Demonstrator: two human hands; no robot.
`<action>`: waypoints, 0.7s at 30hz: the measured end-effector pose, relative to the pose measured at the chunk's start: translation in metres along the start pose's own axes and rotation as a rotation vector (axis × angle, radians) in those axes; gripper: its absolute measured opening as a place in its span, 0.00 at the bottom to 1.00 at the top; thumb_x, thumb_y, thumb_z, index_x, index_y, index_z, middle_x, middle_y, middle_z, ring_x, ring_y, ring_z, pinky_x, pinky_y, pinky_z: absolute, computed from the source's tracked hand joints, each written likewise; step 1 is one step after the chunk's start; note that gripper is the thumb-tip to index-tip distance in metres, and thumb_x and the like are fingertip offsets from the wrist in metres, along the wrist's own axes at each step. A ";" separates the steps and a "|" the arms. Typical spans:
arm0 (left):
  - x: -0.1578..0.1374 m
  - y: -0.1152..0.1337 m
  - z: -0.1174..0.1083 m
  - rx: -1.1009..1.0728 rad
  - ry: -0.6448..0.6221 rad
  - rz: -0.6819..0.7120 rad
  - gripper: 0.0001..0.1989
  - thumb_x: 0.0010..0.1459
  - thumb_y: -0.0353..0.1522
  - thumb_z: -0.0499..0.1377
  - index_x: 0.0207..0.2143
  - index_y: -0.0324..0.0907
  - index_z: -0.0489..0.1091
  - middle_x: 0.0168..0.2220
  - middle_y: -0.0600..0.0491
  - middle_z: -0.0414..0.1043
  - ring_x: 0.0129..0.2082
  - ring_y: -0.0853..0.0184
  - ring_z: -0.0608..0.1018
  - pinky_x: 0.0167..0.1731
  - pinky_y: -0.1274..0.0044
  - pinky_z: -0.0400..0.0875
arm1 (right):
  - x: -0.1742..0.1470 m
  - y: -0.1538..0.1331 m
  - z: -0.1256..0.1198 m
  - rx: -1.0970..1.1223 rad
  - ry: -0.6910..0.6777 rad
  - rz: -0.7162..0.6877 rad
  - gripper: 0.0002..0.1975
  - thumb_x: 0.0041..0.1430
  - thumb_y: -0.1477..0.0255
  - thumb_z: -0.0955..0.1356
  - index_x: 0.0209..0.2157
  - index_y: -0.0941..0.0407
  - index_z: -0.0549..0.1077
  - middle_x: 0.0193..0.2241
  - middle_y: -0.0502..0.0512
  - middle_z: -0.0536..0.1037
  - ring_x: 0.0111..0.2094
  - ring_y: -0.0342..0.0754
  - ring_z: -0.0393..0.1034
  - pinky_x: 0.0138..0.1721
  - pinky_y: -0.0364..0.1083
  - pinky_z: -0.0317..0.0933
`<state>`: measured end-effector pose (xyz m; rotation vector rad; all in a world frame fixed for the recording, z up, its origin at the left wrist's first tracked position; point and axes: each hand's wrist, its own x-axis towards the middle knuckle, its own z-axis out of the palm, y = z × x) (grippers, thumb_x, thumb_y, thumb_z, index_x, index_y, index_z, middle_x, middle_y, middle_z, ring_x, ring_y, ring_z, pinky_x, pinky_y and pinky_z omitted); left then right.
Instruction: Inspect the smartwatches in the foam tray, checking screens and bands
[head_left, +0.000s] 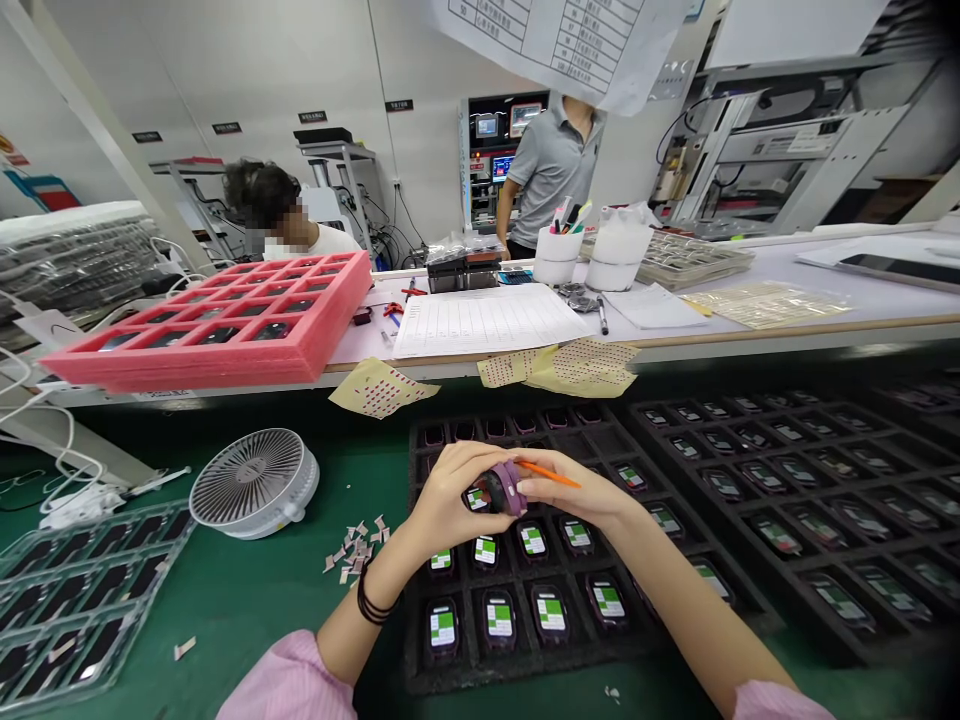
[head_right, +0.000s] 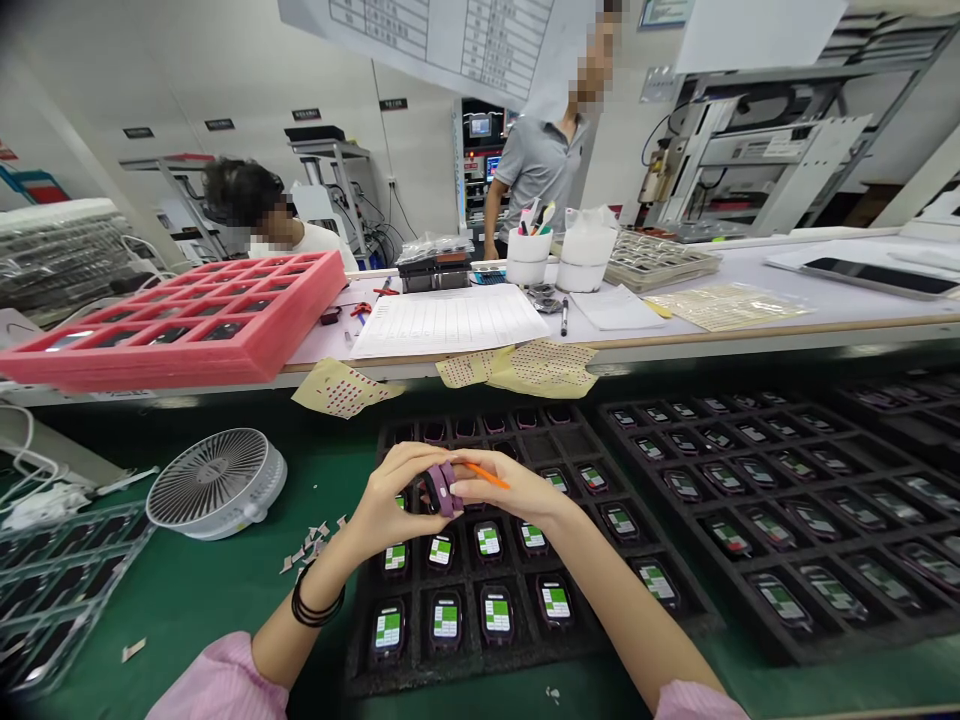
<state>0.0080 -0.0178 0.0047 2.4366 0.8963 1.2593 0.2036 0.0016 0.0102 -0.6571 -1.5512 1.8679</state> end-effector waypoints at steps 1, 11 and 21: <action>0.000 0.000 0.000 0.004 0.000 0.005 0.24 0.46 0.32 0.65 0.48 0.44 0.68 0.45 0.46 0.74 0.46 0.57 0.74 0.47 0.66 0.66 | 0.000 -0.001 0.001 0.014 0.018 0.013 0.21 0.50 0.64 0.73 0.46 0.56 0.74 0.37 0.55 0.76 0.37 0.47 0.71 0.42 0.48 0.67; 0.000 -0.002 0.003 0.051 0.004 0.034 0.27 0.47 0.27 0.63 0.52 0.44 0.64 0.49 0.47 0.73 0.48 0.57 0.73 0.47 0.64 0.67 | -0.003 0.003 0.001 -0.001 0.078 -0.037 0.20 0.54 0.66 0.71 0.49 0.55 0.72 0.39 0.55 0.76 0.36 0.45 0.72 0.41 0.47 0.69; 0.001 0.001 0.003 0.076 0.060 0.085 0.28 0.46 0.25 0.62 0.52 0.45 0.65 0.47 0.49 0.74 0.47 0.59 0.73 0.47 0.66 0.68 | 0.000 0.007 0.014 0.078 0.080 -0.113 0.19 0.49 0.72 0.74 0.44 0.53 0.72 0.39 0.52 0.77 0.43 0.47 0.72 0.46 0.47 0.66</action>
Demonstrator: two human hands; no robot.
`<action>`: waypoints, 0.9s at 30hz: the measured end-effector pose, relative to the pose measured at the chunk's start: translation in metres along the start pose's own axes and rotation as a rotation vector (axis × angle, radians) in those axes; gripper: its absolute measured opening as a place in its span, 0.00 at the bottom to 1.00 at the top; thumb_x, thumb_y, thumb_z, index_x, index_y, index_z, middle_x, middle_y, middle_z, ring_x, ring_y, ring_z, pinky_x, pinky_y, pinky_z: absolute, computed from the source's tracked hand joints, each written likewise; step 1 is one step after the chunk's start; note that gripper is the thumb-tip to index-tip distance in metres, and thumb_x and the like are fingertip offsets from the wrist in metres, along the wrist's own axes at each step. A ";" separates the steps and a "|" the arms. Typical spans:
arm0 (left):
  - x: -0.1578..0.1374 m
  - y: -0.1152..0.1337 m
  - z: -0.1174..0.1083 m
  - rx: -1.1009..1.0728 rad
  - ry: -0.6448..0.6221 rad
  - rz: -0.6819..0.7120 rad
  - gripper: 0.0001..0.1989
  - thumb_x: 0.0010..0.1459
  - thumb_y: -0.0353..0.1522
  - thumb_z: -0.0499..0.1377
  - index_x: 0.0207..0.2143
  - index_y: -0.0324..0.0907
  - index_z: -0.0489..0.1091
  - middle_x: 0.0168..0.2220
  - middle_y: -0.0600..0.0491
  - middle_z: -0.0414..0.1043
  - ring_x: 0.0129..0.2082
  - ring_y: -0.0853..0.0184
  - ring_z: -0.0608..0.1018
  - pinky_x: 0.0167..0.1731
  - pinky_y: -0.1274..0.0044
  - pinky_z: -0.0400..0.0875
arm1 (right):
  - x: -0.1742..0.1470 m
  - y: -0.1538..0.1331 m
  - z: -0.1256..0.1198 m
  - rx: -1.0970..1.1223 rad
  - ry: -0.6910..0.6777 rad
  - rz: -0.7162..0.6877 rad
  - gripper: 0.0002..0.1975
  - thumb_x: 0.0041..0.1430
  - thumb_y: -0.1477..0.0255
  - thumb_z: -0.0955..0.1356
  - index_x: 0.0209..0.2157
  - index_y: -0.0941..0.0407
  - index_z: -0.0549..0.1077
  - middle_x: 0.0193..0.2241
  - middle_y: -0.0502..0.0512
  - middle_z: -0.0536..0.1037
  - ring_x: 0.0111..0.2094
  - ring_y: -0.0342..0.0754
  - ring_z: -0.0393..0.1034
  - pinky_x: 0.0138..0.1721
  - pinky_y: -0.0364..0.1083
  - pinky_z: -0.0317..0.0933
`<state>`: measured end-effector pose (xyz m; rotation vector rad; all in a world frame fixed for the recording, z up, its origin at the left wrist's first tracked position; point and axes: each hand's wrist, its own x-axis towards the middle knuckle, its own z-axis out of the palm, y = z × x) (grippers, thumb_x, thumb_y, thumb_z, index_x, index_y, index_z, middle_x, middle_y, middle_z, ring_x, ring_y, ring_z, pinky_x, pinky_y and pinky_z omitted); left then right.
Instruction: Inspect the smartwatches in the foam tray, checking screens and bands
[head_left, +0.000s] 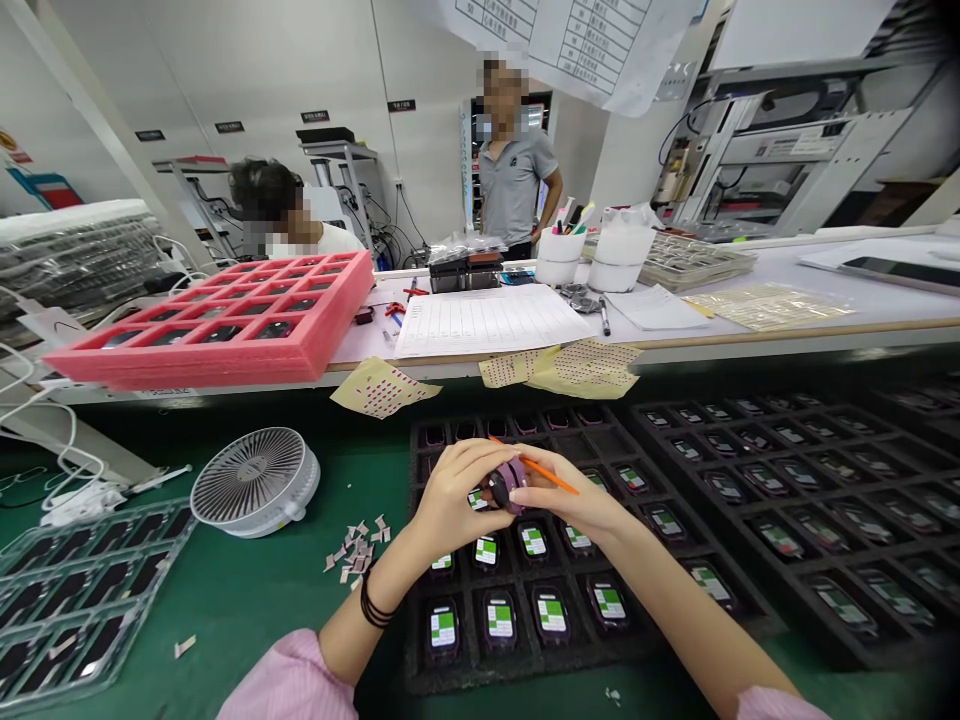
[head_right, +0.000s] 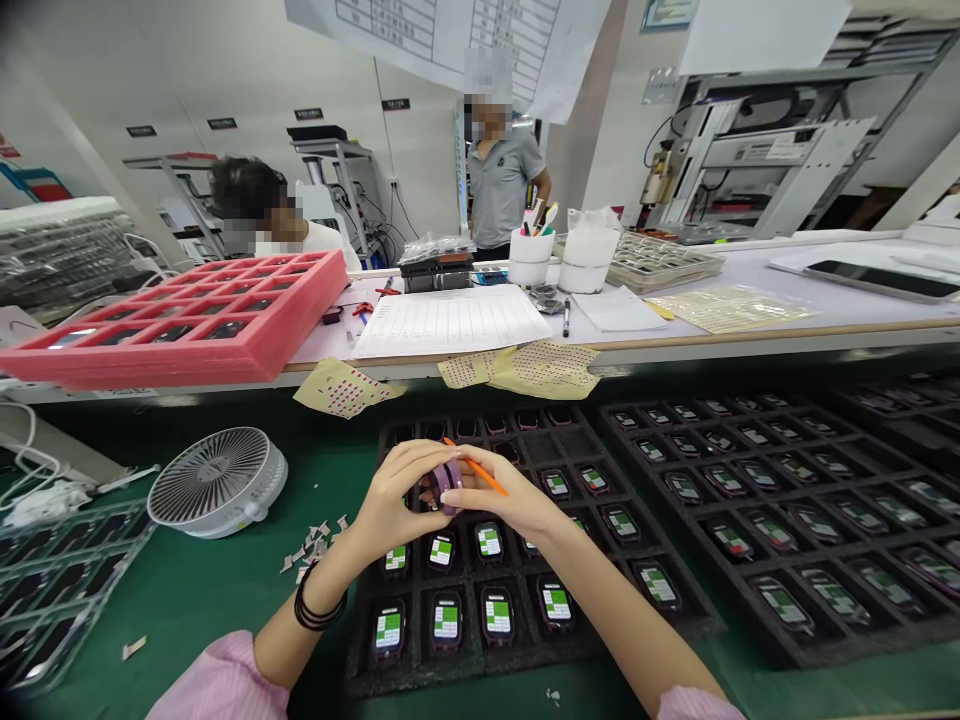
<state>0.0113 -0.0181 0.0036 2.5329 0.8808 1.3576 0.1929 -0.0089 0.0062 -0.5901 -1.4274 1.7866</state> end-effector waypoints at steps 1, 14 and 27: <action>0.000 0.000 0.000 0.004 0.000 0.005 0.27 0.47 0.26 0.62 0.52 0.45 0.65 0.47 0.49 0.74 0.47 0.59 0.73 0.47 0.66 0.68 | -0.001 0.000 0.002 0.006 0.003 -0.002 0.18 0.49 0.71 0.74 0.44 0.53 0.72 0.39 0.53 0.77 0.43 0.48 0.73 0.45 0.47 0.66; 0.001 0.003 -0.005 0.041 0.051 -0.042 0.26 0.46 0.26 0.63 0.50 0.43 0.68 0.55 0.44 0.67 0.56 0.55 0.67 0.50 0.62 0.69 | -0.005 -0.011 -0.003 -0.140 0.241 -0.224 0.19 0.61 0.59 0.64 0.50 0.52 0.71 0.37 0.54 0.79 0.37 0.47 0.75 0.44 0.49 0.67; 0.000 0.007 -0.007 -0.101 -0.007 -0.243 0.28 0.47 0.23 0.62 0.53 0.41 0.66 0.50 0.47 0.73 0.49 0.61 0.76 0.45 0.74 0.75 | -0.026 -0.015 -0.003 -0.250 0.323 -0.603 0.26 0.67 0.64 0.56 0.28 0.57 0.81 0.19 0.56 0.78 0.19 0.45 0.69 0.21 0.45 0.61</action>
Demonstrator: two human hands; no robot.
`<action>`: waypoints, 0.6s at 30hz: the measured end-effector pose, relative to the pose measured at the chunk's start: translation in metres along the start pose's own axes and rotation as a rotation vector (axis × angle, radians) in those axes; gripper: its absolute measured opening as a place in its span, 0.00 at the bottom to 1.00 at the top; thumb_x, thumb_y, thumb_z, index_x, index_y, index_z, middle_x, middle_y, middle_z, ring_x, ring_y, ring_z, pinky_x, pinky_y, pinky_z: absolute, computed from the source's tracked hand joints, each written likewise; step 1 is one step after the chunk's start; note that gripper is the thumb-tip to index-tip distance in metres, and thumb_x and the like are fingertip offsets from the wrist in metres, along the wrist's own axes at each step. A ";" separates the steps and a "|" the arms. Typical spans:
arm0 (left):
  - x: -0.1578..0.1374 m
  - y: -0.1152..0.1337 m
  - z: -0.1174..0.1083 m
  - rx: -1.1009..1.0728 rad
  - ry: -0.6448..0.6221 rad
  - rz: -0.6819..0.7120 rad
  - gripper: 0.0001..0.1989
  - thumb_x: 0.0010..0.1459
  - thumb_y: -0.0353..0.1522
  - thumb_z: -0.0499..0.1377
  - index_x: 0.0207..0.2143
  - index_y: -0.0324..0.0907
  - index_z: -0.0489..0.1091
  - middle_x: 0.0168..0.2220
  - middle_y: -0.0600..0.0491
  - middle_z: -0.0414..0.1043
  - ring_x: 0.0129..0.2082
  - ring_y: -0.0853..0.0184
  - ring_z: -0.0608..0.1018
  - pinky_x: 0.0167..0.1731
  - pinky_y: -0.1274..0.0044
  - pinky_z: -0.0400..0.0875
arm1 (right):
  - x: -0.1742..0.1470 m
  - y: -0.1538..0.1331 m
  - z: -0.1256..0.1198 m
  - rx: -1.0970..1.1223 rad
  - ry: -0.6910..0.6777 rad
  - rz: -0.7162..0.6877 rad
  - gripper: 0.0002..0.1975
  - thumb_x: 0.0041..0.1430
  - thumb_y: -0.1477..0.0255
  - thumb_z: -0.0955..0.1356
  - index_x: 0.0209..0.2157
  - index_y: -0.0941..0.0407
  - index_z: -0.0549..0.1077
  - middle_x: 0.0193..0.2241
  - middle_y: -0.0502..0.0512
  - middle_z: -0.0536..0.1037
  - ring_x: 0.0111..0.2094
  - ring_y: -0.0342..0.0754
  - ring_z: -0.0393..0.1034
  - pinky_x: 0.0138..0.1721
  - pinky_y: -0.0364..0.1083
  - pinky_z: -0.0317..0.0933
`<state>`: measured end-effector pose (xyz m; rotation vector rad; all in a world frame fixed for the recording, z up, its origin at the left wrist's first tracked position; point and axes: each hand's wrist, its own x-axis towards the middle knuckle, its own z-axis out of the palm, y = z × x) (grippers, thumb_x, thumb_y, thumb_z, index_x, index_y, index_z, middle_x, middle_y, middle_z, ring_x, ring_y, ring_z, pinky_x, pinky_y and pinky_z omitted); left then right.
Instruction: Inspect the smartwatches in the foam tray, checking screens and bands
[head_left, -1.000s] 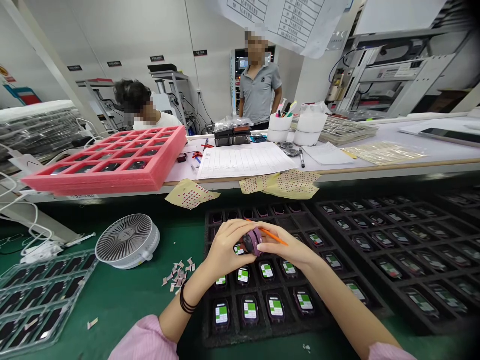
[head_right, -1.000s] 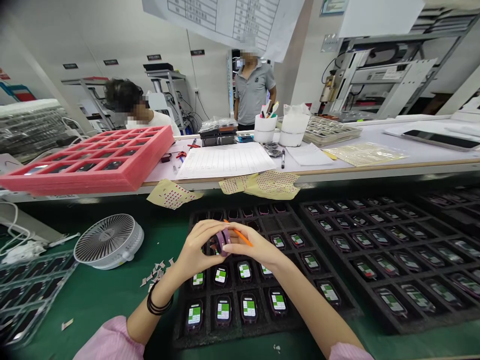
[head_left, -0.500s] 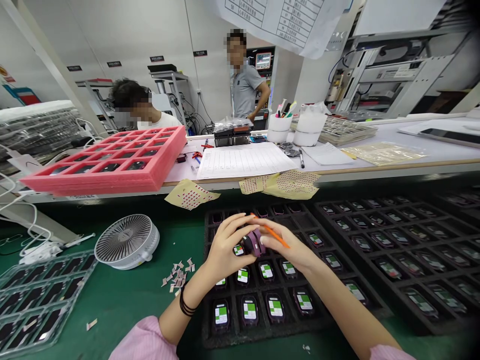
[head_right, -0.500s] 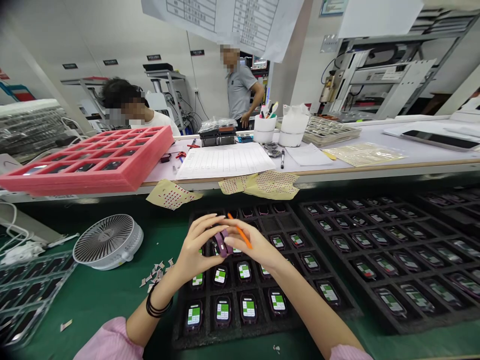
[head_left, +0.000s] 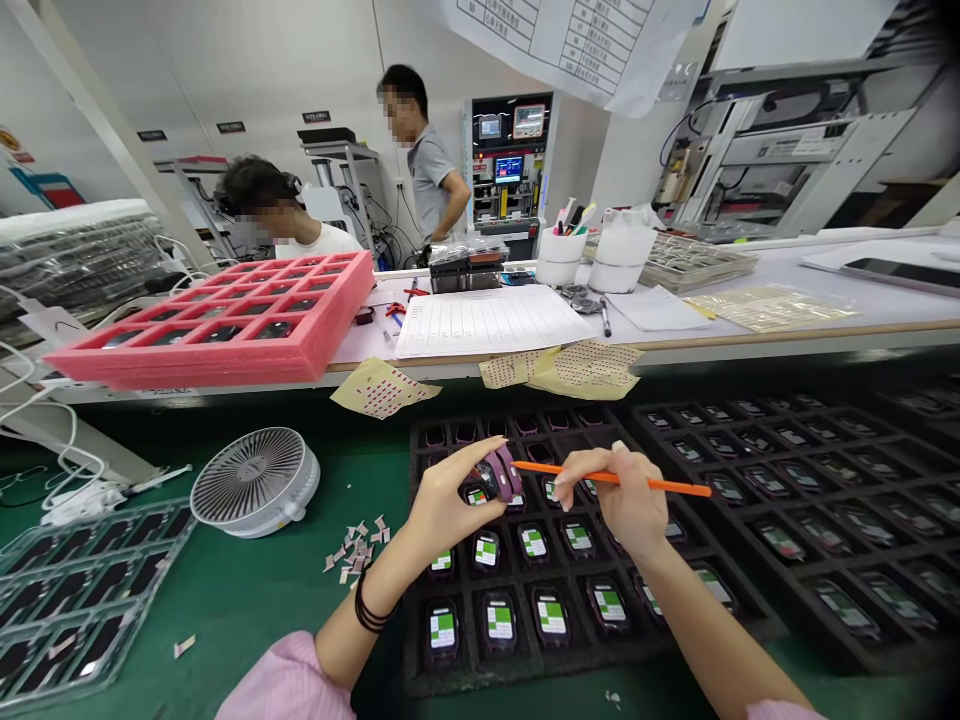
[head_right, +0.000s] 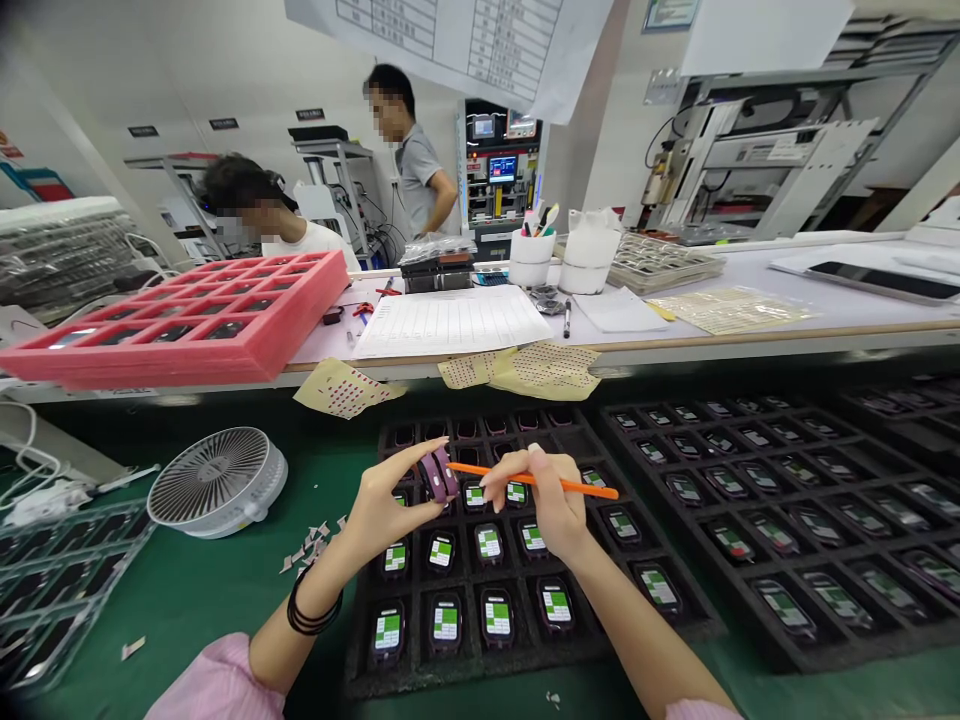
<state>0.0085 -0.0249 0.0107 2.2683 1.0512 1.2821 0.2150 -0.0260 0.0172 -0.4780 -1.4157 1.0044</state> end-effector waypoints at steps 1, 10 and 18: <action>0.000 0.000 0.000 0.001 0.001 -0.001 0.28 0.46 0.23 0.62 0.53 0.41 0.66 0.50 0.47 0.73 0.49 0.61 0.76 0.45 0.74 0.75 | 0.000 0.000 0.000 -0.005 0.004 -0.007 0.26 0.67 0.65 0.56 0.28 0.57 0.81 0.19 0.56 0.78 0.19 0.45 0.69 0.21 0.45 0.60; -0.002 -0.001 0.003 0.021 0.011 -0.007 0.30 0.46 0.23 0.63 0.53 0.43 0.67 0.51 0.48 0.73 0.49 0.60 0.76 0.51 0.69 0.71 | -0.002 -0.004 0.005 -0.090 0.047 -0.037 0.26 0.67 0.65 0.57 0.26 0.57 0.81 0.18 0.56 0.77 0.17 0.46 0.67 0.21 0.47 0.61; -0.003 -0.002 0.004 0.032 0.002 0.011 0.29 0.46 0.23 0.63 0.53 0.42 0.67 0.51 0.48 0.73 0.49 0.60 0.76 0.50 0.70 0.73 | -0.004 -0.006 0.003 -0.095 0.046 -0.017 0.26 0.67 0.64 0.57 0.25 0.57 0.80 0.17 0.56 0.77 0.16 0.47 0.67 0.22 0.48 0.62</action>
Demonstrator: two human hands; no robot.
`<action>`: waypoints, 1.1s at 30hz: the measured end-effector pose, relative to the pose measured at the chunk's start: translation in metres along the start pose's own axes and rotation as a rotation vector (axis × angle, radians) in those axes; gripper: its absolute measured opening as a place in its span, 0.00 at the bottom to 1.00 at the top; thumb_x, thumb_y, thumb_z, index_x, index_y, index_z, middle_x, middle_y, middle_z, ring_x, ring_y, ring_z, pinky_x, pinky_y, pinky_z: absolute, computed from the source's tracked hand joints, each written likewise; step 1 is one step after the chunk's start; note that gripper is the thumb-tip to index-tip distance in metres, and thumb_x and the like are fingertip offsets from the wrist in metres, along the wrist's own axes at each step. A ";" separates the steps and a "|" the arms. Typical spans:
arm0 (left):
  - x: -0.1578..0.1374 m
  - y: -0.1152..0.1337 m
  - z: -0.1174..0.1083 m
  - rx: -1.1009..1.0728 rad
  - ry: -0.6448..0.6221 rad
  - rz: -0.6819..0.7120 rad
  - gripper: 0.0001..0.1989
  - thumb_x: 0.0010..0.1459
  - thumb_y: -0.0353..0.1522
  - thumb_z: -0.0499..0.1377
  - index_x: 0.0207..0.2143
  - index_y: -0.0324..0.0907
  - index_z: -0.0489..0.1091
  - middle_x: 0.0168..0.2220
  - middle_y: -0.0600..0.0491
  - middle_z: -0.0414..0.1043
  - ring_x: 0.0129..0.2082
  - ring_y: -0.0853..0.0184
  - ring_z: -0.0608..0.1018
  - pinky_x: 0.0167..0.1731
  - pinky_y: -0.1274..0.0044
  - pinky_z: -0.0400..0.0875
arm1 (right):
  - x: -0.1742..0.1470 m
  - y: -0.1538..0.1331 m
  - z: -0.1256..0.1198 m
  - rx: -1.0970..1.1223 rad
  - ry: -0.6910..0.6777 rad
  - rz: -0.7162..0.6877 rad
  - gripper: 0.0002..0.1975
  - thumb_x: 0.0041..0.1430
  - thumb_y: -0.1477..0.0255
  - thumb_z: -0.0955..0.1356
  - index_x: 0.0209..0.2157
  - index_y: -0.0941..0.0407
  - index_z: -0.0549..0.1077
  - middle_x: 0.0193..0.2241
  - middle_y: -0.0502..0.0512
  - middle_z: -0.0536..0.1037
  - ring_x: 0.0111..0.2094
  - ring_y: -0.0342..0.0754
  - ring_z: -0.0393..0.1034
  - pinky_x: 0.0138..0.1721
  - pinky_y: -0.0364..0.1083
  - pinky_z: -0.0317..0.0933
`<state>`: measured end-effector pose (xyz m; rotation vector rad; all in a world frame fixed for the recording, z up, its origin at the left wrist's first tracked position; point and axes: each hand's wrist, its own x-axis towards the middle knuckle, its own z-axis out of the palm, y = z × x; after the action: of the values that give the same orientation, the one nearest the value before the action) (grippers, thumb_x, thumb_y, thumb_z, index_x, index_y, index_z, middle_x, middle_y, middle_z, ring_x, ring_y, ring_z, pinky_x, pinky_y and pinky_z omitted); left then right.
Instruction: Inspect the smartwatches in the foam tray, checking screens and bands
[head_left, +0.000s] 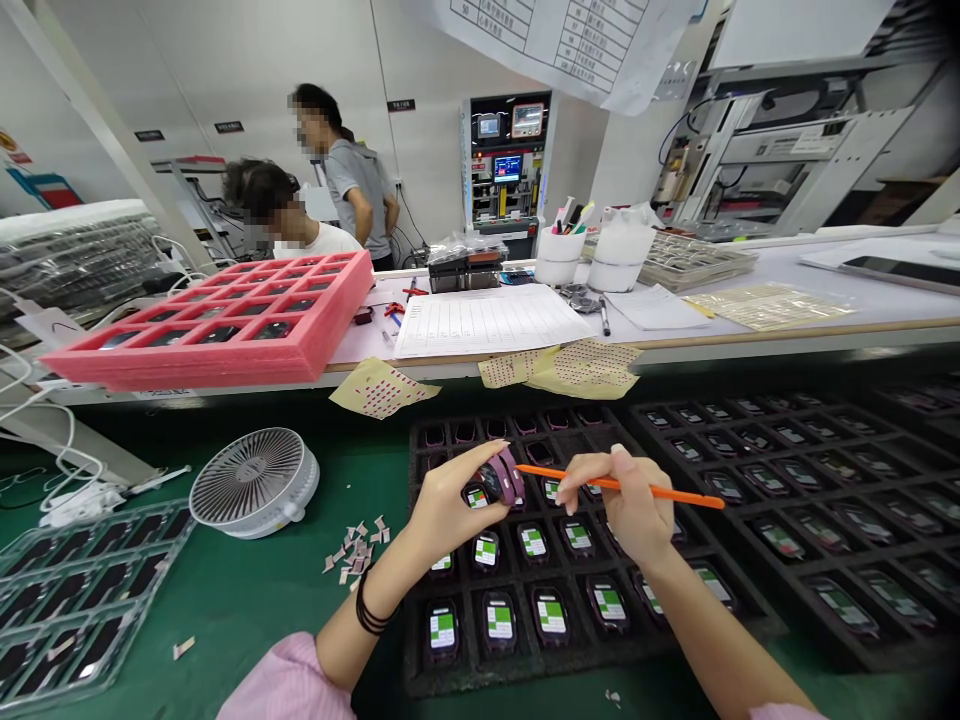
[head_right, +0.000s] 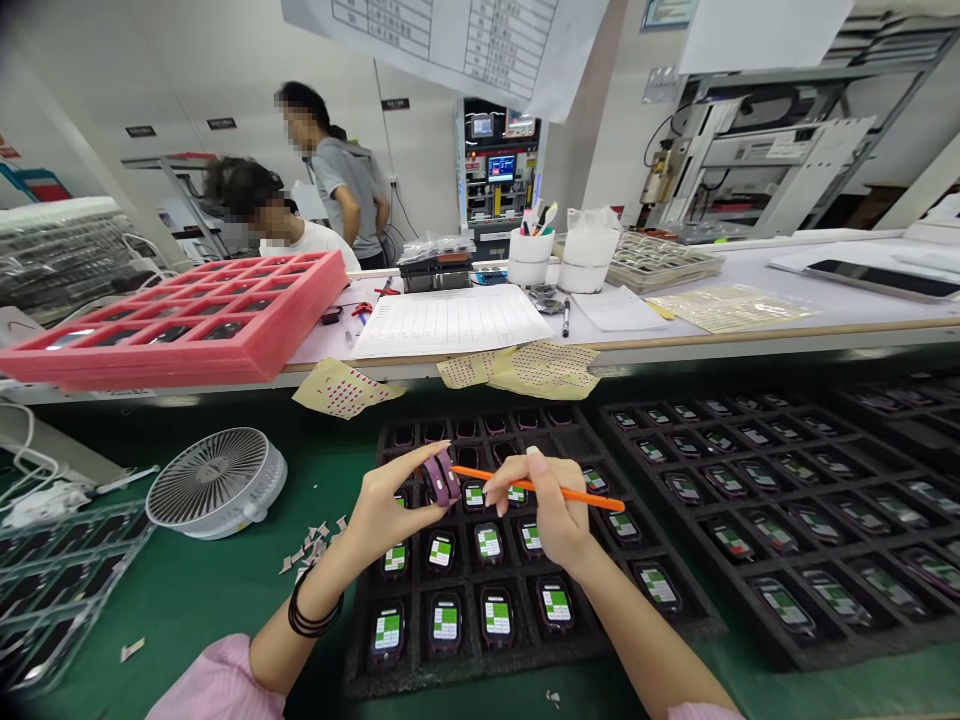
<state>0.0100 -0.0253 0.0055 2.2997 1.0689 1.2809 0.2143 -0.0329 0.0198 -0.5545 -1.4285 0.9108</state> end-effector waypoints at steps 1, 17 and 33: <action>0.000 0.000 0.000 0.001 -0.001 -0.002 0.30 0.45 0.23 0.63 0.53 0.42 0.67 0.51 0.48 0.73 0.49 0.60 0.76 0.49 0.71 0.73 | 0.000 0.000 0.000 0.000 -0.005 -0.003 0.26 0.67 0.65 0.57 0.25 0.57 0.80 0.18 0.55 0.77 0.16 0.46 0.67 0.22 0.48 0.62; -0.001 0.001 0.005 0.006 -0.024 -0.025 0.30 0.44 0.22 0.63 0.52 0.42 0.67 0.49 0.48 0.74 0.47 0.60 0.78 0.49 0.69 0.73 | -0.002 -0.008 0.002 -0.173 -0.006 -0.021 0.25 0.67 0.66 0.57 0.26 0.56 0.80 0.18 0.54 0.76 0.18 0.44 0.67 0.21 0.46 0.61; -0.003 0.000 0.006 0.019 -0.028 -0.001 0.31 0.44 0.21 0.62 0.53 0.43 0.66 0.50 0.49 0.74 0.48 0.60 0.77 0.49 0.69 0.73 | -0.006 -0.006 0.003 -0.139 -0.095 -0.041 0.24 0.68 0.69 0.55 0.30 0.54 0.80 0.21 0.53 0.77 0.20 0.44 0.67 0.24 0.46 0.61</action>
<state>0.0134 -0.0267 0.0002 2.3239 1.0778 1.2393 0.2128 -0.0419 0.0210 -0.5898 -1.5929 0.8182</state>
